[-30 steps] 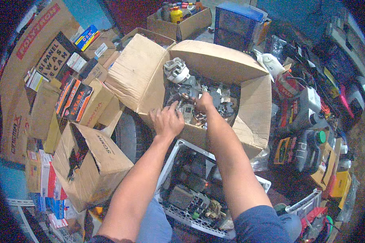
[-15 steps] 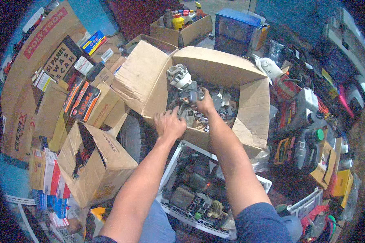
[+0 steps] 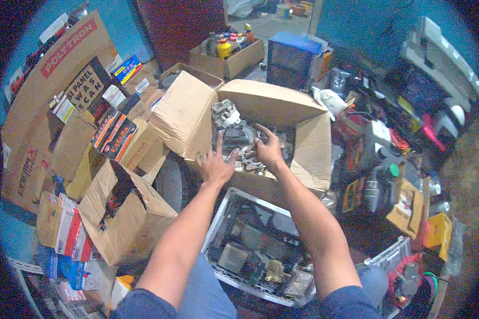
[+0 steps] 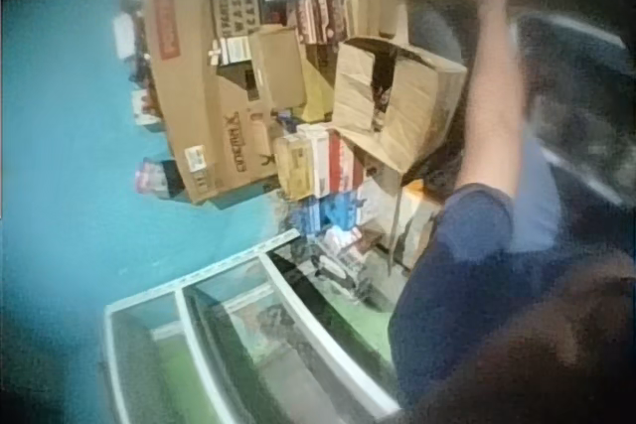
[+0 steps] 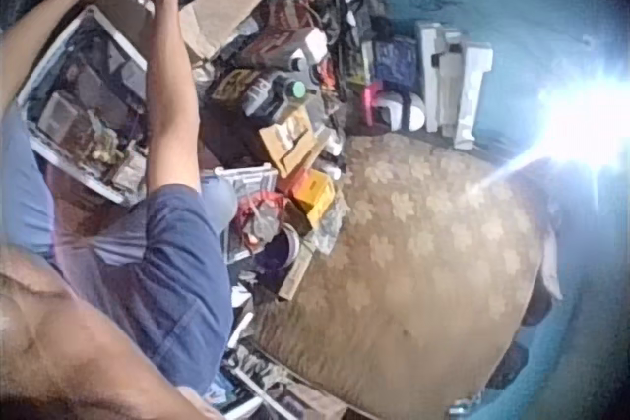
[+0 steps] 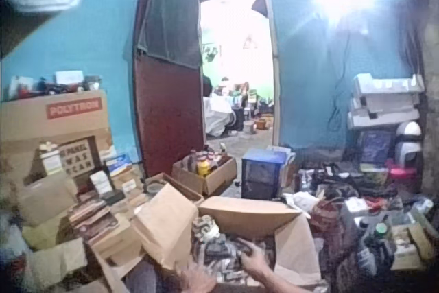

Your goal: The person picks up various electronic components by hand from a cardboard box and places them into an open plastic electronic housing on the floor.

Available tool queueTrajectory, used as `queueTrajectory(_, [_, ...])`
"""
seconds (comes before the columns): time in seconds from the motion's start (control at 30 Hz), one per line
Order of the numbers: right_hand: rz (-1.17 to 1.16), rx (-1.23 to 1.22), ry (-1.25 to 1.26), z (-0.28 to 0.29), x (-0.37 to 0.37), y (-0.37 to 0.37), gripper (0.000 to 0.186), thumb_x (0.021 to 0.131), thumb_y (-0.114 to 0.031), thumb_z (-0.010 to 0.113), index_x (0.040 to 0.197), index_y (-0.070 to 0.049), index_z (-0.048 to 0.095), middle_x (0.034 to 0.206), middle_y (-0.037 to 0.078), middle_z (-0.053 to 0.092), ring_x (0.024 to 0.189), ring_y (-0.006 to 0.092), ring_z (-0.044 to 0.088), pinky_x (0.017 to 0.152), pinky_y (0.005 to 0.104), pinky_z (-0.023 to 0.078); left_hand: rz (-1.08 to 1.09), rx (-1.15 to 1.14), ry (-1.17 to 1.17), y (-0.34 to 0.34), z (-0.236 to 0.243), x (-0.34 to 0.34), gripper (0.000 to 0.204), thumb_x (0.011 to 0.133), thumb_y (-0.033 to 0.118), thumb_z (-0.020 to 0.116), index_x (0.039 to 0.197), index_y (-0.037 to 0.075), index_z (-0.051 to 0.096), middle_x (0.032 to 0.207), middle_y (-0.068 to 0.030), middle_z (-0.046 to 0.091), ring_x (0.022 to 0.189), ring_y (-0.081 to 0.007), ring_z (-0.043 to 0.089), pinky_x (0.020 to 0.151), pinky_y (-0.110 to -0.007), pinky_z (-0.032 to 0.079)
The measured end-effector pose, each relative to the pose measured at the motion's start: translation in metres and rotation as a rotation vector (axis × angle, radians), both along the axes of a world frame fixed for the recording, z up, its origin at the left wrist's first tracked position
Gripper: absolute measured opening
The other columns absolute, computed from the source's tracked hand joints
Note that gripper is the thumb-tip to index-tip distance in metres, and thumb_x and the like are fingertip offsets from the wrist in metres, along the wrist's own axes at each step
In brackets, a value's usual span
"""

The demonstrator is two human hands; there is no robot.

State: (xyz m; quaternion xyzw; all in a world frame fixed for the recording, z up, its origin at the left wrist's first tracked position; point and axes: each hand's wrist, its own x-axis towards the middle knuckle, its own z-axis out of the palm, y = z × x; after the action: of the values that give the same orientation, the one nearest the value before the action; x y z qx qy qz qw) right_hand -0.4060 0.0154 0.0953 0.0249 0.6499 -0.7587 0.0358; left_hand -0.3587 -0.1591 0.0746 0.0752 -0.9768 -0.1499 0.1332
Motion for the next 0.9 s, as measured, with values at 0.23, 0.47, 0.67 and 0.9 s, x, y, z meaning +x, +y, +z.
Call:
queueTrajectory(0.23, [0.075, 0.079, -0.056, 0.076, 0.064, 0.097, 0.028, 0.101, -0.007, 0.056, 0.125, 0.003, 0.065, 0.102, 0.014, 0.071, 0.079, 0.0200, 0.070, 0.066, 0.0314, 0.060, -0.488, 0.295, 0.268, -0.002, 0.028, 0.007, 0.068, 0.078, 0.019, 0.081, 0.141, 0.023, 0.056, 0.150, -0.0067, 0.048, 0.131, -0.0336, 0.052, 0.106, -0.049, 0.044])
queueTrajectory(0.47, [0.024, 0.262, -0.163, 0.134, 0.148, 0.131, 0.054, 0.102, -0.045, 0.059, 0.123, 0.004, 0.066, 0.091, 0.013, 0.073, 0.074, 0.0197, 0.070, 0.064, 0.0326, 0.058, -0.709, 0.476, 0.238, 0.029, 0.101, 0.053, 0.033, 0.095, 0.034, 0.070, 0.097, 0.001, 0.075, 0.094, -0.0209, 0.073, 0.094, -0.0371, 0.070, 0.084, -0.046, 0.053])
queueTrajectory(0.67, [-0.109, 0.541, 0.138, 0.174, 0.189, 0.127, 0.045, 0.096, -0.038, 0.071, 0.097, 0.007, 0.074, 0.070, 0.006, 0.066, 0.058, 0.0120, 0.060, 0.054, 0.0305, 0.049, -0.666, 0.492, 0.197, 0.031, 0.125, 0.081, 0.064, 0.096, 0.055, 0.062, 0.072, -0.005, 0.069, 0.071, -0.0282, 0.065, 0.068, -0.0423, 0.068, 0.061, -0.049, 0.049])
queueTrajectory(0.9, [-0.043, 0.633, 0.078, 0.181, 0.279, 0.143, 0.045, 0.096, -0.040, 0.070, 0.099, 0.005, 0.076, 0.074, 0.005, 0.069, 0.066, 0.0085, 0.062, 0.061, 0.0289, 0.051, -0.653, 0.478, -0.088, 0.037, 0.172, 0.146, 0.060, 0.094, 0.060, 0.063, 0.091, 0.002, 0.077, 0.074, -0.0178, 0.072, 0.073, -0.0251, 0.071, 0.074, -0.041, 0.053])
